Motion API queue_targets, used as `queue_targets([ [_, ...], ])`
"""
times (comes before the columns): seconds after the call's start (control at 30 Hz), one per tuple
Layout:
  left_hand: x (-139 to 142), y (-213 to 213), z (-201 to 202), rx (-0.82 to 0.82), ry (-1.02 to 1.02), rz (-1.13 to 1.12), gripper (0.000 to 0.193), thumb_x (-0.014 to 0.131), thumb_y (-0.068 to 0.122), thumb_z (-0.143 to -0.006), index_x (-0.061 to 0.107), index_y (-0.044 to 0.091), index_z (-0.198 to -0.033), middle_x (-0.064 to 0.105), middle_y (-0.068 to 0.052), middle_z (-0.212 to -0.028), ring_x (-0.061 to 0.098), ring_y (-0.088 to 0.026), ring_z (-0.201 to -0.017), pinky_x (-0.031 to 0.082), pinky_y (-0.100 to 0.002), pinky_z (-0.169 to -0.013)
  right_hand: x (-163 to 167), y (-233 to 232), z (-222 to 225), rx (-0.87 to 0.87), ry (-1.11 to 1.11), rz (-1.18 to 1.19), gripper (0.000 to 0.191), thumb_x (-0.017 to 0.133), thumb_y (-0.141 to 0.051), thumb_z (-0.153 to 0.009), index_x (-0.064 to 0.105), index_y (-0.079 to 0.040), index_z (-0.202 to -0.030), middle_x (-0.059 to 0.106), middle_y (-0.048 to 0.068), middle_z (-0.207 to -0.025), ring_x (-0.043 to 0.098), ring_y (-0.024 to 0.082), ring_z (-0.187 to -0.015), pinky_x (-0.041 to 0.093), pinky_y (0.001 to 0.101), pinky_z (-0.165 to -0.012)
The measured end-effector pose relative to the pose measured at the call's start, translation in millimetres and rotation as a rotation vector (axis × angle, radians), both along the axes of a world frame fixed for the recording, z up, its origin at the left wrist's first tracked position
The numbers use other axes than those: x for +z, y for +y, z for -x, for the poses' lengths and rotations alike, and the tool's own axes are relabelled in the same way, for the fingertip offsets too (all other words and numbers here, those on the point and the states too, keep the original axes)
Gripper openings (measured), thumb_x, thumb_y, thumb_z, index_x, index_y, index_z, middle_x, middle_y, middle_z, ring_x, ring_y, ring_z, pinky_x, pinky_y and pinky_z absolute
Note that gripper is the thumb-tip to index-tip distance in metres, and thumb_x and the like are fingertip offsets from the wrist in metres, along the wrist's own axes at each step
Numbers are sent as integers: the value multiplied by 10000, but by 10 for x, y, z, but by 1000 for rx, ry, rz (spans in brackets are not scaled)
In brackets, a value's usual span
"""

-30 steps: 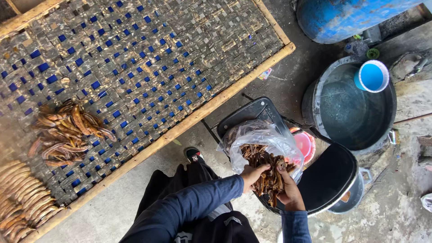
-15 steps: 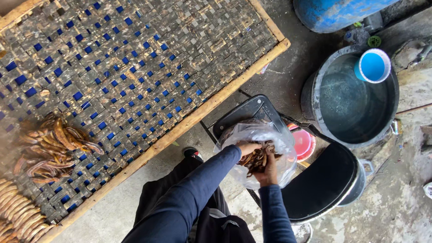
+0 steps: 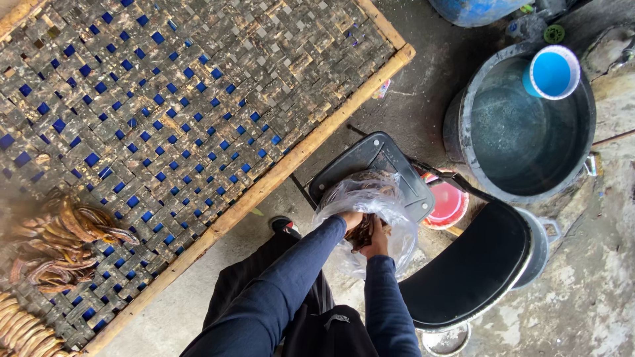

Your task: The person gathers dried banana slices from a woven bamboo drying tray and transfers a handful into a plastic bag on a chair. They then arrange the remaining dried banana slices into neat rows across the tray, working piece by piece with both hands.

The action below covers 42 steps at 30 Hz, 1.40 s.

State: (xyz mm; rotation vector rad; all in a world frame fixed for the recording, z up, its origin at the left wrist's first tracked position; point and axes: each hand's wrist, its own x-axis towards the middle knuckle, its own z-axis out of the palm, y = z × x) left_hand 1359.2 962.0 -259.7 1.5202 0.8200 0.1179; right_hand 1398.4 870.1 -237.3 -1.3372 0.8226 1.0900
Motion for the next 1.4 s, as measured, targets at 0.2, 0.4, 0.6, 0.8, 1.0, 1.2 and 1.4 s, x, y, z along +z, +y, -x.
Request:
queue_targets([
  [0.2, 7, -103, 699, -467, 497, -109, 465, 439, 351, -1036, 533, 52, -1379, 529, -177, -1378, 507, -315, -1249, 403, -422, -1050, -39, 29, -5, 52, -18, 142, 565, 693, -515, -892, 560, -213, -1351, 685, 76, -1286, 692, 338, -1116, 521, 692, -850],
  [0.4, 8, -417, 1468, -387, 561, -37, 370, 475, 353, -1010, 584, 59, -1204, 590, -144, -1146, 576, -290, -1048, 463, -413, -928, -121, 9, 49, 111, -439, 391, 850, 791, -578, -751, 428, -163, -1398, 554, 118, -1407, 559, 389, -1255, 445, 718, -868],
  [0.6, -232, -431, 1505, -268, 531, -53, 320, 510, 356, -984, 636, 66, -1029, 652, -111, -913, 645, -265, -847, 523, -403, -807, -201, -93, 129, 1074, -948, 702, 1042, 859, -669, -653, 511, -4, -1376, 604, 230, -1346, 603, 408, -1238, 504, 545, -971],
  [0.8, 63, -615, 1522, -84, 311, 61, 336, 546, 359, -958, 688, 73, -854, 713, -79, -681, 715, -240, -646, 583, -394, -685, -108, 110, -232, 1901, -726, 653, 940, 789, -703, -564, 779, -15, -1204, 759, 208, -1242, 726, 336, -1169, 552, 411, -1034],
  [1.0, 376, -608, 1416, 56, 153, 96, 441, 544, 407, -996, 637, 39, -773, 698, -62, -652, 724, -203, -592, 580, -379, -607, -161, 360, 42, 2312, -967, 636, 1073, 885, -681, -524, 636, 23, -1294, 651, 257, -1299, 626, 393, -1222, 498, 494, -1015],
  [1.2, 379, -541, 1410, 19, 176, 113, 447, 597, 425, -974, 685, 37, -770, 715, -57, -623, 718, -196, -582, 572, -358, -618, -97, 347, -121, 2421, -1057, 620, 1015, 908, -591, -488, 627, -18, -1277, 604, 271, -1305, 567, 461, -1252, 433, 700, -994],
  [1.4, 203, -627, 1339, -274, 130, -240, 366, 577, 465, -949, 759, 152, -1006, 715, -112, -711, 687, -221, -597, 537, -397, -552, -170, 428, -73, 2424, -1133, 551, 834, 859, -503, -569, 667, -43, -1237, 656, 240, -1217, 627, 422, -1152, 478, 641, -946],
])
